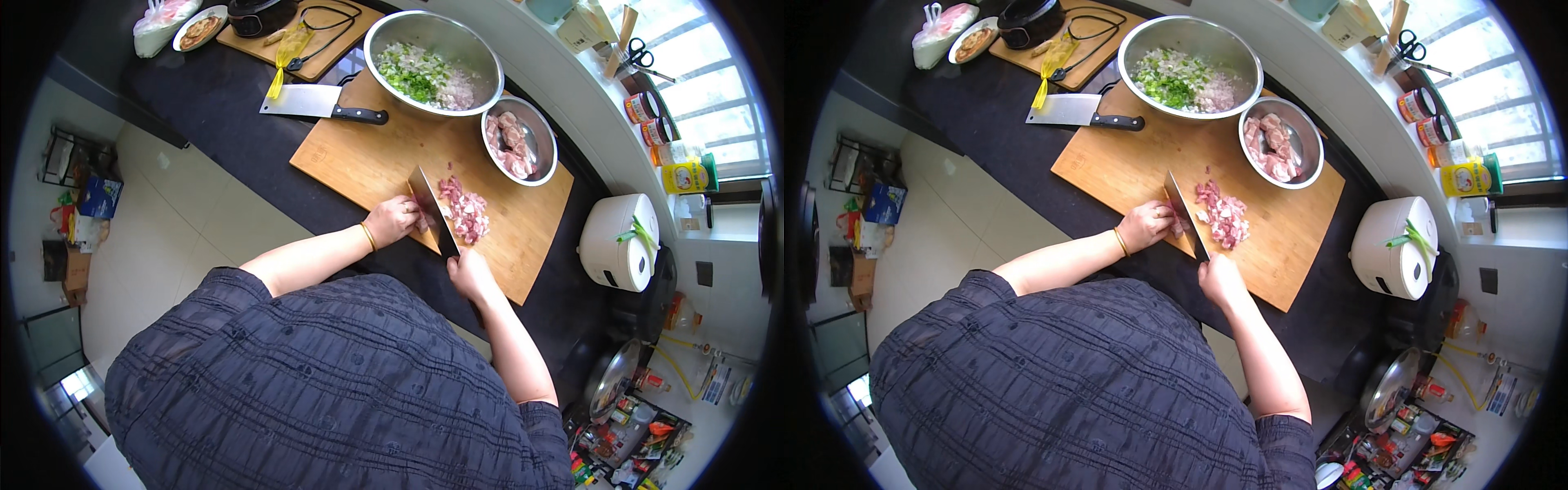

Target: The person chops a piece of raw meat into small pieces on a wooden cutting board using a large cleaver. The person uses a second knife to help gather and stabilize the meat during the process. The chopped meat remains on the board as the video ends.

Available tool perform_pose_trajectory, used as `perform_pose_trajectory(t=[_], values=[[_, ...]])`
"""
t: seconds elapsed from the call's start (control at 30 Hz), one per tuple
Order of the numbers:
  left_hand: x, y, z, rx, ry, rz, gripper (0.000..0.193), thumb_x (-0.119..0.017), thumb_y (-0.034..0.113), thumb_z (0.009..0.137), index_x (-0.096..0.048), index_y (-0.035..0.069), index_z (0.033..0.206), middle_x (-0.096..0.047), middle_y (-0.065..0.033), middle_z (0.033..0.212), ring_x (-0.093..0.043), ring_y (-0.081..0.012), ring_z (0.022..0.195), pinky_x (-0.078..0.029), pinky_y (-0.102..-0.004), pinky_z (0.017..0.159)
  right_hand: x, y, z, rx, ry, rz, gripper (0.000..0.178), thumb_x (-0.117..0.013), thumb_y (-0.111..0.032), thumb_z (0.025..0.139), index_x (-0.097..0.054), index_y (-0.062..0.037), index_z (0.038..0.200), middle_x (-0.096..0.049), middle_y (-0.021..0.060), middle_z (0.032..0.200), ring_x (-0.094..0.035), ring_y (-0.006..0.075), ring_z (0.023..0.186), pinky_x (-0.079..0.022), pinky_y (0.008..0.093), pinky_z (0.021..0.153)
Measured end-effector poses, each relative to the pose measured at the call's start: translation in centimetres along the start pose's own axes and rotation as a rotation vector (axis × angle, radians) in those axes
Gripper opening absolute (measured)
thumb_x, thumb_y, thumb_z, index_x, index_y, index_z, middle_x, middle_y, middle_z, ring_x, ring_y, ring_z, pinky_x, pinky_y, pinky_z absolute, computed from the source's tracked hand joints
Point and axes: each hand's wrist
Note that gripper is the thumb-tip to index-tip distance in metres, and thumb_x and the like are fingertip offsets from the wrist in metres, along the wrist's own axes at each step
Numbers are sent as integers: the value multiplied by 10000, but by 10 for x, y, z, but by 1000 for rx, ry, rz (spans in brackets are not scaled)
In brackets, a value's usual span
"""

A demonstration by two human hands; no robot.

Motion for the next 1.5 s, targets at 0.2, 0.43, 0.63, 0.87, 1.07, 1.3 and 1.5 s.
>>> perform_pose_trajectory(t=[0.2,0.43,0.63,0.87,1.07,1.3,1.5], values=[[2,-1,1,19,-2,-24,147,-642,106,625,-626,88,770,-589,-20,841,-570,-206,834,-485,-296,729,8,-11,8,28,-20,-18,188,-507,-127,766,-576,41,817,-580,267,725,-583,401,746,-470,449,717],[6,-1,2,9,17,-2,139,-635,121,636,-627,91,771,-588,-20,845,-569,-206,855,-484,-295,734,3,-25,34,94,20,-57,176,-511,-120,759,-586,34,802,-585,262,724,-593,382,745,-474,448,702],[5,-3,2,15,-14,41,146,-631,119,625,-627,89,768,-584,-25,833,-566,-202,813,-484,-292,705,-9,-48,52,96,136,-92,159,-506,-112,759,-596,7,816,-594,250,734,-593,389,742,-475,451,697],[-2,-1,3,-10,37,-8,155,-637,108,609,-626,81,762,-572,-33,823,-569,-196,768,-486,-296,675,-5,20,-4,63,-23,7,171,-490,-101,754,-571,30,828,-572,279,740,-574,417,748,-464,473,714],[4,0,4,-13,25,30,164,-639,124,615,-626,79,773,-576,-36,840,-568,-201,796,-486,-295,696,-23,-12,48,117,93,16,202,-496,-115,753,-579,45,844,-579,271,736,-584,402,756,-476,458,703],[5,2,0,-44,95,1,196,-648,98,628,-631,63,820,-585,-46,862,-575,-220,835,-489,-303,724,2,-25,42,54,-28,174,244,-500,-124,754,-594,45,903,-580,264,710,-600,379,743,-477,444,684],[15,11,0,-8,60,-33,226,-637,47,629,-620,53,854,-588,-58,895,-581,-231,851,-494,-311,734,21,2,10,-93,96,192,212,-514,-136,766,-575,60,817,-583,263,724,-591,387,731,-472,434,686]])
Point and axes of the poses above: each hand's wrist, its own z-axis towards the middle knuckle, its own x-axis out of the back of the hand, y = z × x
